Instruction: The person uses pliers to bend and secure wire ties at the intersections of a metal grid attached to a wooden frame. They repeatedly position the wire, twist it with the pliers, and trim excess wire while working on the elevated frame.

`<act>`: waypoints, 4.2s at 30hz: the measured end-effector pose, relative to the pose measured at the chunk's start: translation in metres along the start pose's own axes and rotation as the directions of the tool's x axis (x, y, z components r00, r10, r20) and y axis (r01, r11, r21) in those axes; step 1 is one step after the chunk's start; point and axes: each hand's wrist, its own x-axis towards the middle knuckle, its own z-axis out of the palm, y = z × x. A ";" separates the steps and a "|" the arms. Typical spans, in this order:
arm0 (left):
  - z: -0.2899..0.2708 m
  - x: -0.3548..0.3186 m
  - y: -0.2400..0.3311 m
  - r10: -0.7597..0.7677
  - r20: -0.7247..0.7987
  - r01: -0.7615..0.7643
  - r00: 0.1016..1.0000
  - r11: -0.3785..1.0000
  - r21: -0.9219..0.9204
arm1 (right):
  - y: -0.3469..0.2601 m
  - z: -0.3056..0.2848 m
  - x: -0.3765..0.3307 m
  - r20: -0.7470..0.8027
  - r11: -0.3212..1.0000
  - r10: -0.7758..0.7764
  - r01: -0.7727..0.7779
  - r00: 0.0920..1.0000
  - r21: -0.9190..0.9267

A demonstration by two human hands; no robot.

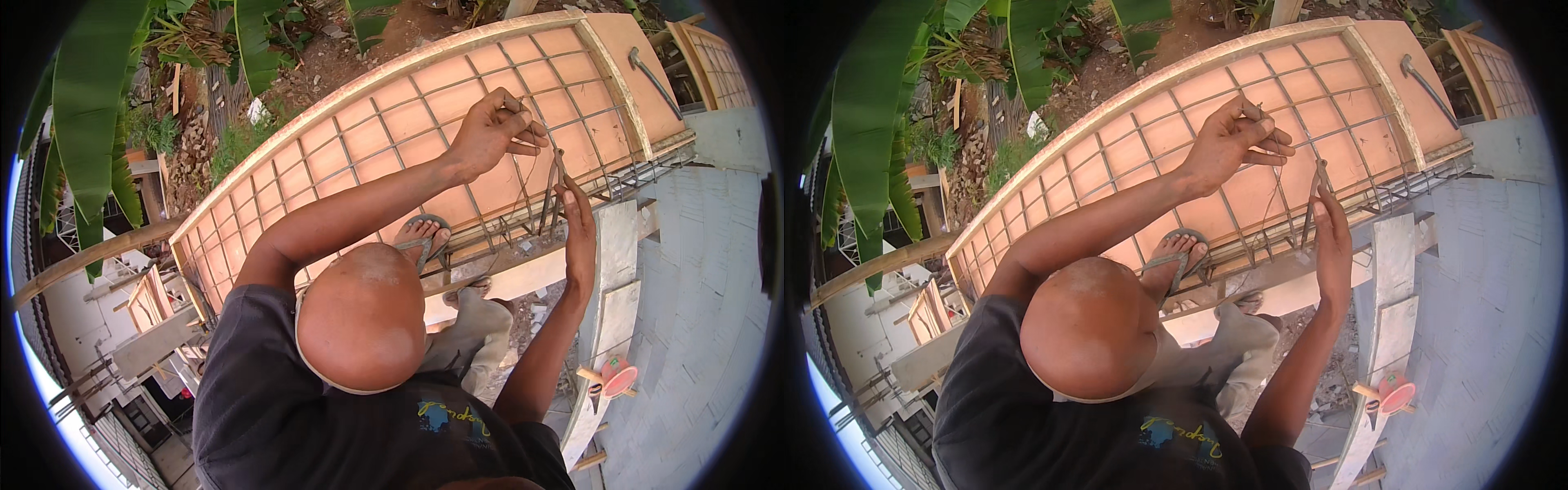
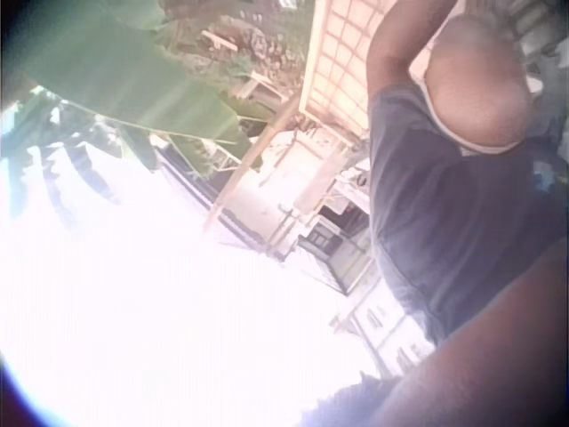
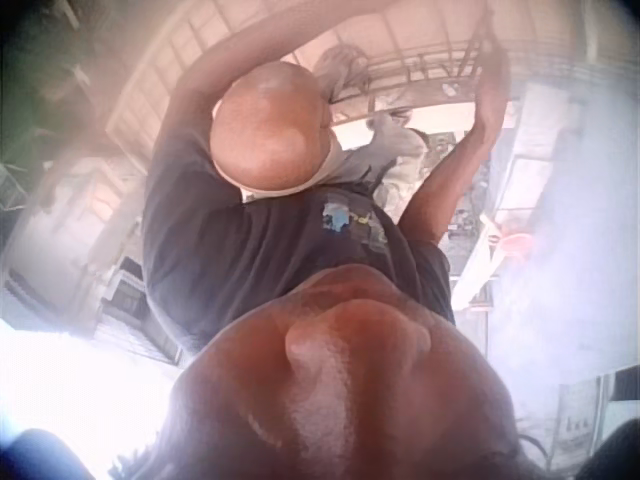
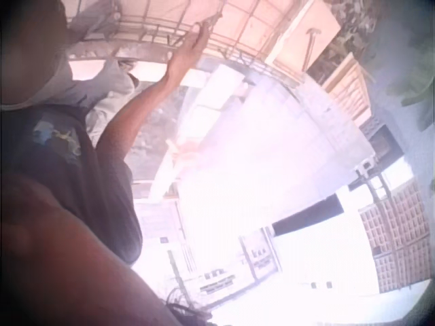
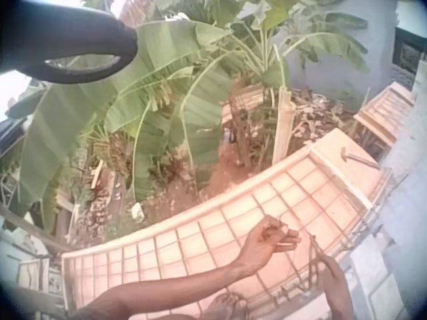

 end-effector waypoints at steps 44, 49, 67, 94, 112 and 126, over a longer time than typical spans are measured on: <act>-0.220 -0.001 -0.176 -0.316 -0.010 0.247 0.949 0.721 0.648 | 0.115 0.164 0.131 0.329 0.847 0.427 -0.245 0.842 -0.472; -0.234 0.001 -0.158 -0.424 0.167 0.231 0.890 0.736 0.637 | 0.095 0.171 0.126 0.289 0.789 0.589 -0.460 0.754 -0.408; -0.236 0.000 -0.150 -0.152 0.203 0.028 0.967 0.858 0.512 | 0.092 0.175 0.124 0.276 0.772 0.627 -0.535 0.728 -0.344; -0.179 -0.035 -0.192 0.202 -0.058 -0.143 0.978 0.842 0.520 | 0.041 0.207 0.047 0.279 0.791 0.567 -0.607 0.775 0.080; -0.171 -0.029 -0.212 0.228 -0.093 -0.183 0.969 0.920 0.346 | 0.089 0.200 0.102 0.125 0.622 0.032 0.078 0.992 -0.779; -0.190 -0.022 -0.184 -0.224 -0.112 0.209 0.968 0.969 -0.129 | 0.096 0.214 0.089 0.171 0.722 0.176 -0.009 0.969 -0.692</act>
